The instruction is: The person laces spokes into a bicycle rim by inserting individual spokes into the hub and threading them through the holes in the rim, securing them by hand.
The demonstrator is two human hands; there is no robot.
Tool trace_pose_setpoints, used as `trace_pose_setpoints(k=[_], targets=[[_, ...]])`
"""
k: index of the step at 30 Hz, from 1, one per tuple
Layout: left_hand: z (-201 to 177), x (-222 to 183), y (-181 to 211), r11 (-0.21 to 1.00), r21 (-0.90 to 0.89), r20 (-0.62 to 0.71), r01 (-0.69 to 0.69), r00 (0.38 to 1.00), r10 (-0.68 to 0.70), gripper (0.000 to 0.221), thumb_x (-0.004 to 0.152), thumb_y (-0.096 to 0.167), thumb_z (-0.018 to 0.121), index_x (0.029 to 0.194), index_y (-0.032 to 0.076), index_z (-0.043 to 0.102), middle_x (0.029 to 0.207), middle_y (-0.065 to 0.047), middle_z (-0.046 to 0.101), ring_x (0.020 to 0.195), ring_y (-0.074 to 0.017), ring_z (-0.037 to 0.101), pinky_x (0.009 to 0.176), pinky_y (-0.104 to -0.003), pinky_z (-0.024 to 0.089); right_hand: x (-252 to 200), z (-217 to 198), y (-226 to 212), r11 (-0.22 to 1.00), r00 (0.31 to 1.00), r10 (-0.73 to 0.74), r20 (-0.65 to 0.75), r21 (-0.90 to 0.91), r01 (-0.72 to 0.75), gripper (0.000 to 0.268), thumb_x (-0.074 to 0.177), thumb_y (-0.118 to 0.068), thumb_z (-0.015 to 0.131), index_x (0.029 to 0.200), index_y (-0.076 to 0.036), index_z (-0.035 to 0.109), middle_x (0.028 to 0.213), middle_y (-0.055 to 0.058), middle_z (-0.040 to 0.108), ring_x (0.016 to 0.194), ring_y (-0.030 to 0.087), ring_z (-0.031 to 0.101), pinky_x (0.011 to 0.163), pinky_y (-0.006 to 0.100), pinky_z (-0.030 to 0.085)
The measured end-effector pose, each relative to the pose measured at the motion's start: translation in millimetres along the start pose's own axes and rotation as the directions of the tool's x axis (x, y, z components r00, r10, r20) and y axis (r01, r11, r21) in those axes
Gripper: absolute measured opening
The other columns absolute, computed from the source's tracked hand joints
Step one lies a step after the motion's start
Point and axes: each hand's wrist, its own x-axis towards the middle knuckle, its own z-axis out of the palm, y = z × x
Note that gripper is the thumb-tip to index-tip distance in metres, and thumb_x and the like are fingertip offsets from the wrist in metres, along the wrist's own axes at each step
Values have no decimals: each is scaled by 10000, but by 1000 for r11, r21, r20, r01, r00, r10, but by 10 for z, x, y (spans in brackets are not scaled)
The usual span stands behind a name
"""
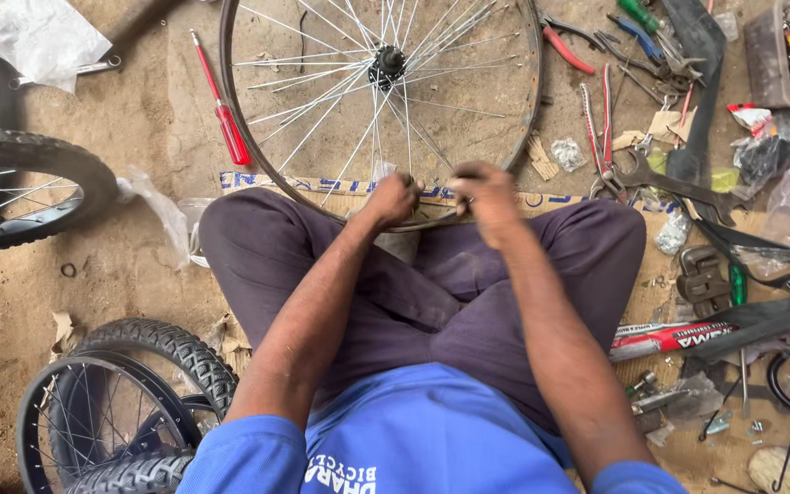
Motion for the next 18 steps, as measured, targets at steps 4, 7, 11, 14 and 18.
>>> trace_pose_setpoints(k=[4, 7, 11, 14, 18], targets=[[-66, -154, 141, 992, -55, 182, -110, 976, 119, 386, 1007, 337, 594, 956, -31, 701, 850, -229, 742, 804, -358, 720, 743, -469, 542, -341, -304, -158, 870, 998, 16, 58, 491, -43, 196, 922, 45, 612, 1106, 8, 668, 980, 108, 725, 825, 199, 704, 724, 321, 597], [-209, -272, 436, 963, -92, 415, 254, 889, -195, 384, 1036, 350, 499, 1000, -10, 626, 828, -176, 682, 661, -320, 705, 555, -454, 591, -635, -376, -7, 856, 998, 63, 9, 513, -58, 187, 964, -15, 594, 1136, -17, 668, 948, 101, 721, 792, 196, 691, 668, 309, 577], [-352, -355, 826, 924, -305, 365, 231, 924, -111, 291, 1005, 260, 603, 967, -27, 625, 783, -164, 703, 595, -257, 704, 459, -401, 567, -472, -581, 161, 759, 997, 5, -81, 649, 49, 137, 1098, -172, 643, 1150, -50, 674, 869, 73, 686, 683, 166, 630, 523, 278, 494], [-481, -371, 1102, 848, -408, 416, 339, 896, -158, 272, 995, 219, 627, 945, -48, 631, 757, -171, 702, 563, -262, 718, 435, -404, 576, -374, -714, 194, 738, 975, -88, -205, 644, 202, 134, 1084, -129, 651, 1176, -33, 664, 907, 69, 679, 760, 171, 656, 605, 281, 511], [-724, -370, 1402, 707, -573, 448, 415, 881, -153, 249, 923, 148, 730, 898, -93, 672, 682, -190, 686, 507, -273, 691, 368, -405, 539, -445, -699, 53, 779, 962, -46, -269, 593, 203, 160, 1011, -87, 658, 1169, -58, 664, 944, 66, 713, 798, 178, 684, 645, 297, 543]])
